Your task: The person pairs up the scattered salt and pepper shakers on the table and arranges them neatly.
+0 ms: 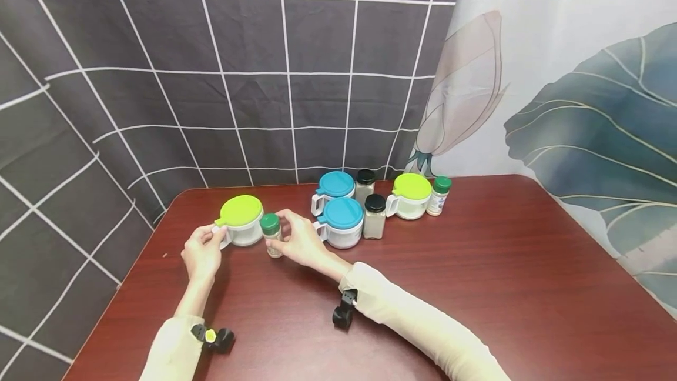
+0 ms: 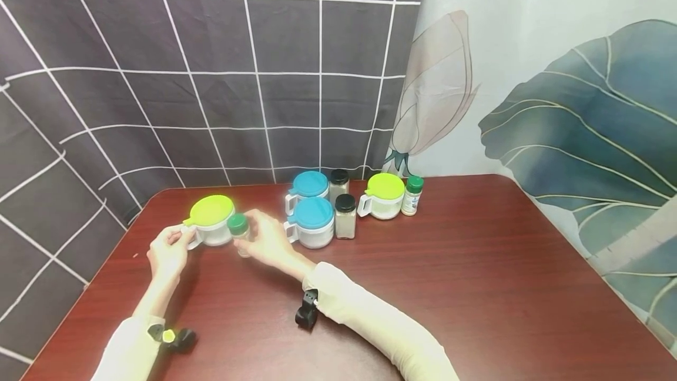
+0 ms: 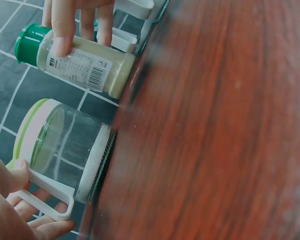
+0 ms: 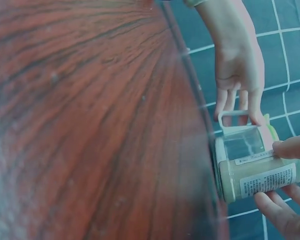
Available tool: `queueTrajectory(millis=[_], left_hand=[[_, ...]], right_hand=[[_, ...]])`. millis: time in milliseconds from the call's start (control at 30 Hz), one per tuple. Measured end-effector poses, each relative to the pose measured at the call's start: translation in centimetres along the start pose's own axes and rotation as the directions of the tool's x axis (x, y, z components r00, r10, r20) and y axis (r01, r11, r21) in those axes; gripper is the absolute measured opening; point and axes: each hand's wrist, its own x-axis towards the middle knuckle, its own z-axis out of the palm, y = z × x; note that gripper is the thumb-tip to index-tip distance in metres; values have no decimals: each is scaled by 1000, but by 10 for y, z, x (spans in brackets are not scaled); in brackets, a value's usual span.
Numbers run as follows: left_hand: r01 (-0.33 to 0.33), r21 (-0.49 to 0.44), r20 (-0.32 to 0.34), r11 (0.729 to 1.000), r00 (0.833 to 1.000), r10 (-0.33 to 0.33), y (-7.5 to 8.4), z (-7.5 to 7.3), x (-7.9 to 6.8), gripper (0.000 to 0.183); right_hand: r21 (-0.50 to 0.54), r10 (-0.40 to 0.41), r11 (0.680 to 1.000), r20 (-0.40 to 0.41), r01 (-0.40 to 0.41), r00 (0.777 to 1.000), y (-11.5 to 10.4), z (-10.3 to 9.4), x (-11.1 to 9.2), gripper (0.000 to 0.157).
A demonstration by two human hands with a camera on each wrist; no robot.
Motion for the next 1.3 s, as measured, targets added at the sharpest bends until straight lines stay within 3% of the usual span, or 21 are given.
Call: queueTrajectory(millis=[300,567,900,1300], left_hand=[[-53,22,-31,998,998,54,6,-8,-3,30],[-75,32,-26,997,997,76,18,-13,-10,31],[-89,-15,3,996,996,89,31,-15,-21,29],[-156,-43,19,987,987,157,42,-21,-31,28]], right_hand=[[-22,-39,999,-4,39,999,-11,-10,-3,45],[0,-19,1000,-9,19,1000,-12,-24,-6,45],[30,-24,999,-36,25,999,-14,-37,-13,44],[50,-18,999,-59,21,998,-15,-58,-24,45]])
